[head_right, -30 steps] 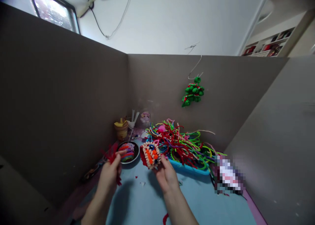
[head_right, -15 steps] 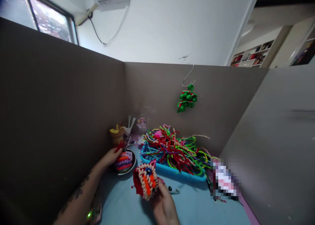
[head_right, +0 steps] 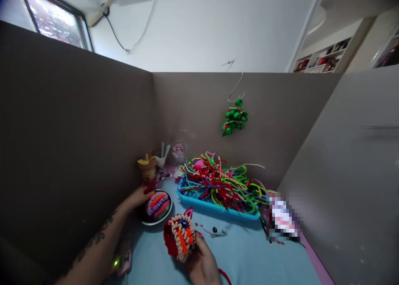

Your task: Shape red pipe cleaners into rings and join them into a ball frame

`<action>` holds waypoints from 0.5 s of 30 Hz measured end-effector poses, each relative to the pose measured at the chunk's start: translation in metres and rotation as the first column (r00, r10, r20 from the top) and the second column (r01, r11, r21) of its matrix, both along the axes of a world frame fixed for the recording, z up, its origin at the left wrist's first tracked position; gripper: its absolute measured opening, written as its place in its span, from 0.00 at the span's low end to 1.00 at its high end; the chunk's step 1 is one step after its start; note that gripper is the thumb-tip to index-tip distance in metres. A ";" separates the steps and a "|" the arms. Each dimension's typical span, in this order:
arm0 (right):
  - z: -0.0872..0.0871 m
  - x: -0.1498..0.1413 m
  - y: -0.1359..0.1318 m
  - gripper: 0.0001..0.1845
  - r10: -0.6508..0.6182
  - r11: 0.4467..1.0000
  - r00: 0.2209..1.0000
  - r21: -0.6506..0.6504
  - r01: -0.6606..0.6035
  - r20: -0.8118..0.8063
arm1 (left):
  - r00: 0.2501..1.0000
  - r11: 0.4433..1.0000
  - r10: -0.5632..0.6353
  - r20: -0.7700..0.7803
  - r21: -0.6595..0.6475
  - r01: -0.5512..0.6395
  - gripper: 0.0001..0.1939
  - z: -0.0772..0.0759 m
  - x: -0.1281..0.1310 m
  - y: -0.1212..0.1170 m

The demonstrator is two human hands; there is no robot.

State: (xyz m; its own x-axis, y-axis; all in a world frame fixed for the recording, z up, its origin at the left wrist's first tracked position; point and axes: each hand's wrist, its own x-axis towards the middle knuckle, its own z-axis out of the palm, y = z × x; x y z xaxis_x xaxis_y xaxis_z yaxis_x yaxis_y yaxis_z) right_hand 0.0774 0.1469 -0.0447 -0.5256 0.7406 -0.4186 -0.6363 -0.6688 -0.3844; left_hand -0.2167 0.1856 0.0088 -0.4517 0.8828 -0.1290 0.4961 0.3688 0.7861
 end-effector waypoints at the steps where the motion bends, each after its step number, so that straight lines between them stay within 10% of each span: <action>1: 0.002 0.000 0.000 0.15 -0.007 1.000 1.000 0.001 0.007 -0.002 | 1.000 1.000 -0.018 0.004 -0.014 0.018 0.12 0.002 0.000 0.001; 15: 0.007 0.010 -0.001 0.12 -0.012 0.999 0.998 -0.032 0.010 -0.066 | 0.991 0.992 -0.129 0.039 0.017 0.128 0.17 0.016 0.012 0.001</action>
State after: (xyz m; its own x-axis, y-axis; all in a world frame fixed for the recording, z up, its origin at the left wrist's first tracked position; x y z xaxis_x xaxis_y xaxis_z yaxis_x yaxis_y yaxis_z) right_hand 0.0869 0.1455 -0.0376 -0.5447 0.7335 -0.4065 -0.6674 -0.6726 -0.3195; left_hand -0.2049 0.1861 0.0248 -0.3291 0.9351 -0.1316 0.5064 0.2924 0.8112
